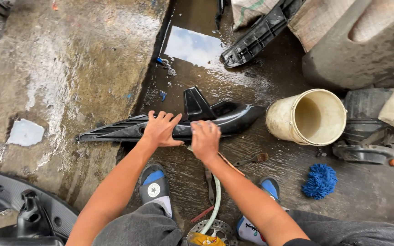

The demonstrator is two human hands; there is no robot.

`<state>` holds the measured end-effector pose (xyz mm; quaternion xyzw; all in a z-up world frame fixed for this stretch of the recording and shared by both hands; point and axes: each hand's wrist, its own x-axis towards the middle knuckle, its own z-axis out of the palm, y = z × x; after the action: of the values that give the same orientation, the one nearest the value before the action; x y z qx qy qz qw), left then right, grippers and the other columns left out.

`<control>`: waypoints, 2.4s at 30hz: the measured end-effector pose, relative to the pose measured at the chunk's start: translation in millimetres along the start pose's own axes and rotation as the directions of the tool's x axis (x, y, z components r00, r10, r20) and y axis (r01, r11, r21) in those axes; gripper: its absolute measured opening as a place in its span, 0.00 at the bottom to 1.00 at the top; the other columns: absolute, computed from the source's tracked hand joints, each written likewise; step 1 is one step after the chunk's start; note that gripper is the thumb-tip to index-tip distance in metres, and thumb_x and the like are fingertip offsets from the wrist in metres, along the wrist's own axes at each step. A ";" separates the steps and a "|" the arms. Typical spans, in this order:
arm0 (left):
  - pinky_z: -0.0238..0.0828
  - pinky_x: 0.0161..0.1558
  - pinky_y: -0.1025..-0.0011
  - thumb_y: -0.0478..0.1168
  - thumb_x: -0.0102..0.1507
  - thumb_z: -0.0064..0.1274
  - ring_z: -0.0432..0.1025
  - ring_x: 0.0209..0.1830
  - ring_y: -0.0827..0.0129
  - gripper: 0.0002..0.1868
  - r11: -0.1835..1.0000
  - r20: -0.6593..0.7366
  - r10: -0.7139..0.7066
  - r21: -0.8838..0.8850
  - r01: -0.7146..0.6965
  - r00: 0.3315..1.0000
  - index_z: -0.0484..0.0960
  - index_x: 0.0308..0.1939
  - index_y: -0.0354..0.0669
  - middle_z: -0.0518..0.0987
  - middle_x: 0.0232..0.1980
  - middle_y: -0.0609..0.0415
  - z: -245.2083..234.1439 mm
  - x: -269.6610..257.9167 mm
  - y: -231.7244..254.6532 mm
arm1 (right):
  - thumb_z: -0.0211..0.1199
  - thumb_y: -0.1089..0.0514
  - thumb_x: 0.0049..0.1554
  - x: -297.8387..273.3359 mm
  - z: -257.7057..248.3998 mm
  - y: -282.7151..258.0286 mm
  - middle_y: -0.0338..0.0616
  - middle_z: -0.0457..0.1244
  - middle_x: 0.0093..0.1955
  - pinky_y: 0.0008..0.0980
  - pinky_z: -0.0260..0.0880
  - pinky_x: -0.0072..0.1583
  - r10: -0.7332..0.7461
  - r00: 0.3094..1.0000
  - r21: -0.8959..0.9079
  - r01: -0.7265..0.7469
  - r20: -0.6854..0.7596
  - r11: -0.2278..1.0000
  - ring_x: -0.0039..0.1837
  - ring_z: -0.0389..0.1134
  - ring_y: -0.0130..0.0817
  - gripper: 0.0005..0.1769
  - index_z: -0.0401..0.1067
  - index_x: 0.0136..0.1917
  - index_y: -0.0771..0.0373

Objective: Cleaning motorcycle fairings using a brush, cloth, and soapy water

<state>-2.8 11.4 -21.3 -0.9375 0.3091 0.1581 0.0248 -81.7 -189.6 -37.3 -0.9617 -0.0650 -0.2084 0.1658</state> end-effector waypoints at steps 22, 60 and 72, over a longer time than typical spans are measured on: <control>0.55 0.64 0.36 0.79 0.52 0.48 0.68 0.66 0.57 0.54 0.999 0.077 0.025 -0.047 -0.021 0.997 0.62 0.77 0.61 0.75 0.65 0.52 -9.1 -3.0 -0.6 | 0.63 0.56 0.56 -21.3 -10.3 80.5 0.29 0.68 0.60 0.39 0.63 0.63 -0.356 0.926 0.121 0.370 -0.121 0.921 0.57 0.66 0.40 0.07 0.77 0.44 0.41; 0.53 0.64 0.34 0.75 0.50 0.53 0.67 0.65 0.59 0.54 0.996 0.058 0.019 -0.083 -0.014 0.998 0.62 0.77 0.62 0.75 0.66 0.54 -10.3 -2.7 -3.2 | 0.54 0.58 0.59 -4.5 -28.7 67.5 0.38 0.63 0.62 0.40 0.61 0.53 -0.519 0.854 0.112 0.513 0.029 0.851 0.57 0.64 0.47 0.13 0.77 0.52 0.43; 0.53 0.62 0.37 0.76 0.42 0.54 0.68 0.63 0.61 0.58 0.999 -0.077 0.000 -0.038 -0.003 0.997 0.64 0.74 0.64 0.77 0.62 0.57 34.6 8.7 -6.6 | 0.56 0.58 0.57 -7.5 10.8 -9.5 0.39 0.61 0.62 0.42 0.61 0.52 -0.474 0.880 0.165 0.468 0.000 0.868 0.57 0.63 0.48 0.11 0.77 0.49 0.46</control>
<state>-2.1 16.7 -57.3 -0.9428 0.3076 0.1280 -0.0053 -86.2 -177.4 -46.9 -0.9045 -0.3171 -0.2171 0.1851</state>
